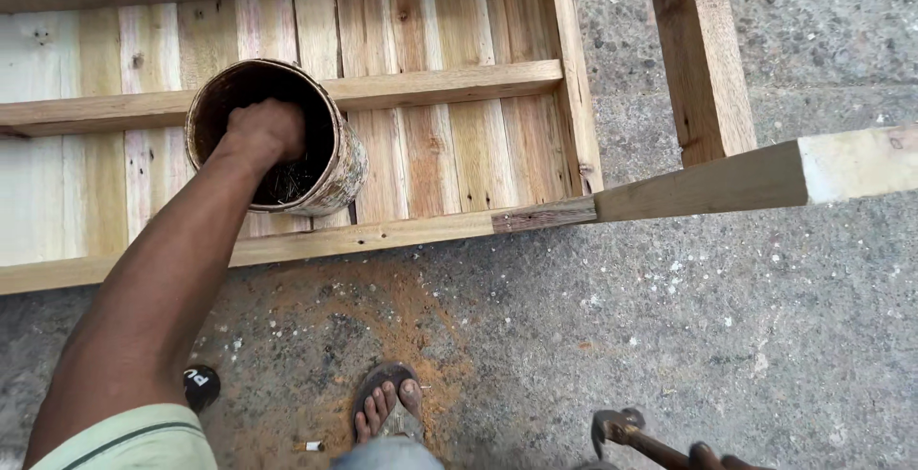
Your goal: The person assembles a wooden furniture piece by hammering nails into joints, applying adhesive to small wooden blocks, and positioning pieces together on a workshop floor.
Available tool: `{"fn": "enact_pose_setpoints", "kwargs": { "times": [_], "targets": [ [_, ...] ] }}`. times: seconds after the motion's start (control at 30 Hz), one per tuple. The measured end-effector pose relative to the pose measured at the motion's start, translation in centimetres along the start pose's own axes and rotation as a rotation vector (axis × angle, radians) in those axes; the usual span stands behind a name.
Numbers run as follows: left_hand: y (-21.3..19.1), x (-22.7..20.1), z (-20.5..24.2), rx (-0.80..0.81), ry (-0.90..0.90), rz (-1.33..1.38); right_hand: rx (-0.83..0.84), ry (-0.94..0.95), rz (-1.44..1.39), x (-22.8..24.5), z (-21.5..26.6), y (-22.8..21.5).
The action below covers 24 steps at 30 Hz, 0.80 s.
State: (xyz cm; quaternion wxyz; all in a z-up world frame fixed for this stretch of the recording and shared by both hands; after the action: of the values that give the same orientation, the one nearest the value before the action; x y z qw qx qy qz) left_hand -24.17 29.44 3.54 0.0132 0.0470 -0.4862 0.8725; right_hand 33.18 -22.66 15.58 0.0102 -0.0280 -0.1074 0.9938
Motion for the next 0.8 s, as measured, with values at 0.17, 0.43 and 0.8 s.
{"fn": "enact_pose_setpoints", "kwargs": {
  "times": [0.17,0.43,0.8],
  "targets": [
    [-3.1,-1.2,5.5,0.130,-0.011,-0.116,0.135,-0.054,0.060,0.1,-2.9,-0.3],
    [-10.3,-4.9,27.4,-0.301,-0.020,0.977,-0.067,0.159,-0.277,-2.6,-2.6,-0.8],
    [7.7,-1.3,80.3,0.257,-0.991,1.074,0.183,0.352,-1.422,-7.4,26.3,-2.2]
  ]
}}
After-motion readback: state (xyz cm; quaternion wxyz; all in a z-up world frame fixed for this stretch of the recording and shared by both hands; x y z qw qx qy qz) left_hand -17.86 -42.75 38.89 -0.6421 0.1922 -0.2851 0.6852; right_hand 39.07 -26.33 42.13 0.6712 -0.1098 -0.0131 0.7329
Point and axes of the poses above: each hand's wrist, its own z-axis away from the middle knuckle, its own y-axis out of the palm, x = y × z, the point moved 10 cm from there along -z, towards the middle knuckle, and after that the axes turned 2 degrees about x, right-handed, at the moved point
